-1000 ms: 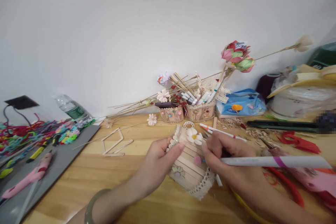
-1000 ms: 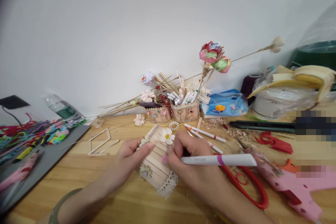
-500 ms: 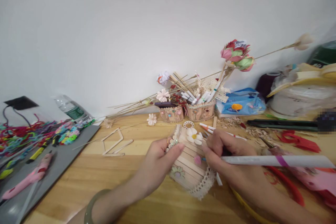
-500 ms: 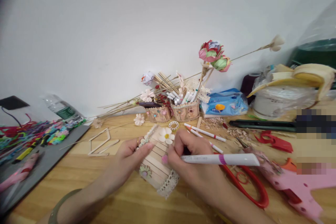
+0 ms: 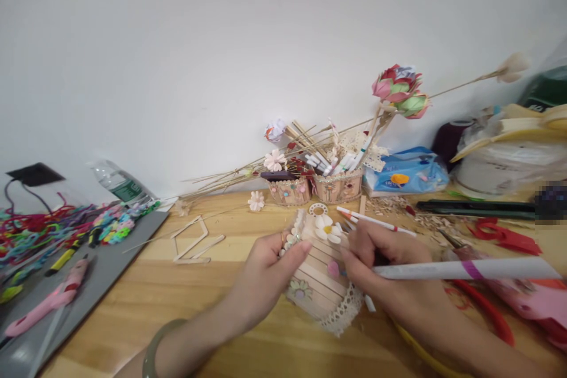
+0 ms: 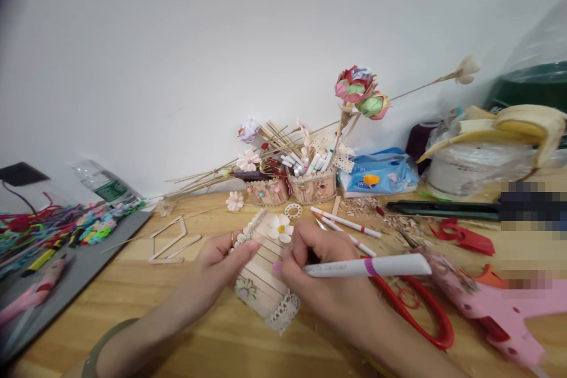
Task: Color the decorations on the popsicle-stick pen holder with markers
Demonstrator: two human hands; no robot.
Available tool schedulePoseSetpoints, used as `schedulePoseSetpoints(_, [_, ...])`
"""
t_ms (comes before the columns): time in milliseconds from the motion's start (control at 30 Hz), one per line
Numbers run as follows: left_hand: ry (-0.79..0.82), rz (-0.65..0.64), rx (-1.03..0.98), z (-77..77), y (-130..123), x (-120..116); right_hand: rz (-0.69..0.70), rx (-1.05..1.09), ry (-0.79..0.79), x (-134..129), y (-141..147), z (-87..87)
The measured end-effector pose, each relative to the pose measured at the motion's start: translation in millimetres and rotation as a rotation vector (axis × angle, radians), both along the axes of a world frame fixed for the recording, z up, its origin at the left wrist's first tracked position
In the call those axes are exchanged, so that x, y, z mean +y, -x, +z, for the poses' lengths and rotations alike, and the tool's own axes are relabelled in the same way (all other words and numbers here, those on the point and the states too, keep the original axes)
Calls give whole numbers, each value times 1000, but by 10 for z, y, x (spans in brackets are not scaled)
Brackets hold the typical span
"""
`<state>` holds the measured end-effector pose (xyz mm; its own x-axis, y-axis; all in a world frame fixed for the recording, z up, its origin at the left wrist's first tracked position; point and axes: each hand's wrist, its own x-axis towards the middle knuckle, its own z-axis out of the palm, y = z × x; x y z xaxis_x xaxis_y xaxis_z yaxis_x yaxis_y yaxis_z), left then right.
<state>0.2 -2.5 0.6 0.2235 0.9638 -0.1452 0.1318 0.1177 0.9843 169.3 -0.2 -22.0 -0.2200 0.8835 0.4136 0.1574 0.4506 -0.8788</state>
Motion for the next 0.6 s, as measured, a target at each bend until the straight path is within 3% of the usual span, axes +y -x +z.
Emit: schedulePoseSetpoints(600, [4,-1,3,4,-1,8,32,-11,18,9,-2,24])
